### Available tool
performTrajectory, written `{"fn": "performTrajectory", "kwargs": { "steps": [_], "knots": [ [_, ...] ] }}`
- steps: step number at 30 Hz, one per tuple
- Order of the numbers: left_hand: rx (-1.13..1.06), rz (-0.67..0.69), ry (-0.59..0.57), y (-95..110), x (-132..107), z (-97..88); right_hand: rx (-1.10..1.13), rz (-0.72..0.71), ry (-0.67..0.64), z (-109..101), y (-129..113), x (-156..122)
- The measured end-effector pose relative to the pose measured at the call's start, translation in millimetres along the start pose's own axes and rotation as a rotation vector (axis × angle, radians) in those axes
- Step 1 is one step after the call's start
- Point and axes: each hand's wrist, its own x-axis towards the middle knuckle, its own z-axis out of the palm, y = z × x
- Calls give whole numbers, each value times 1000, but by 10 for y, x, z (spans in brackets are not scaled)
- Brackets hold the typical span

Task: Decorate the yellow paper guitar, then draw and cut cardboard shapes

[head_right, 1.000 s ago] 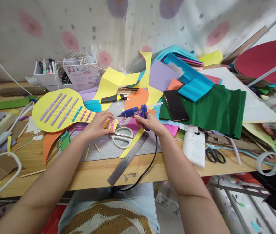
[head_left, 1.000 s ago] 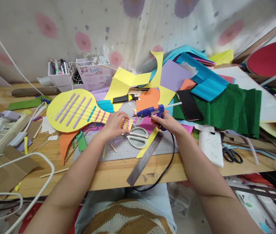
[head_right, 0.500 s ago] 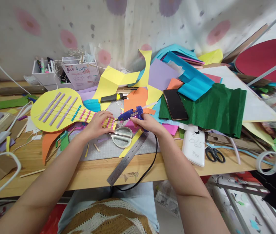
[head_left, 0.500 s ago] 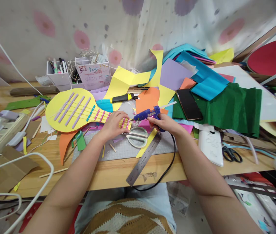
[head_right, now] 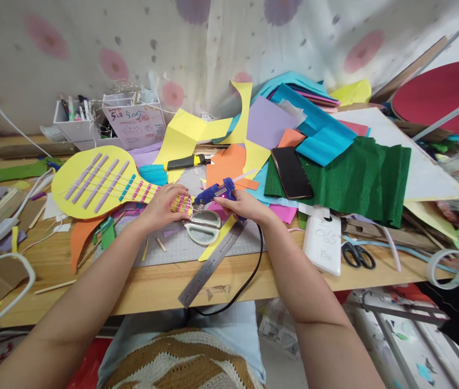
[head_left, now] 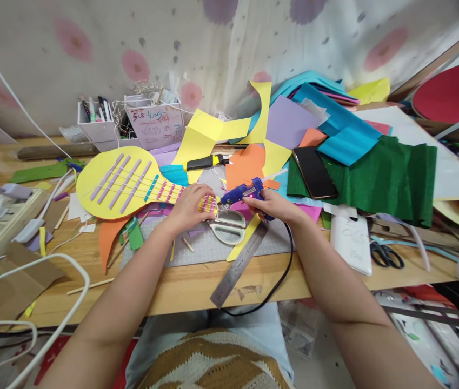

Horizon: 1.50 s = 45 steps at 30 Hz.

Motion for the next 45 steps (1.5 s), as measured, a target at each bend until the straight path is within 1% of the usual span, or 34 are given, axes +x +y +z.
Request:
{"fn": "performTrajectory", "kwargs": {
  "steps": [9, 14, 20, 25, 30, 37, 45],
  "knots": [
    [9, 21, 4, 4, 2, -2, 5, 28, 18, 7, -37, 2],
    [11, 16, -5, 4, 2, -4, 1, 4, 17, 8, -39, 1],
    [10, 38, 7, -13, -3, 3, -16, 7, 45, 12, -21, 16],
    [7, 53, 28, -41, -6, 26, -44, 39, 88, 6, -23, 18],
    [9, 46, 35, -55, -3, 41, -58, 44, 83, 6, -36, 15],
    [19, 57, 42, -74, -4, 50, -63, 79, 114, 11, -92, -7],
    [12, 45, 23, -53, -2, 36, -28, 53, 124, -4, -18, 14]
  ]
}}
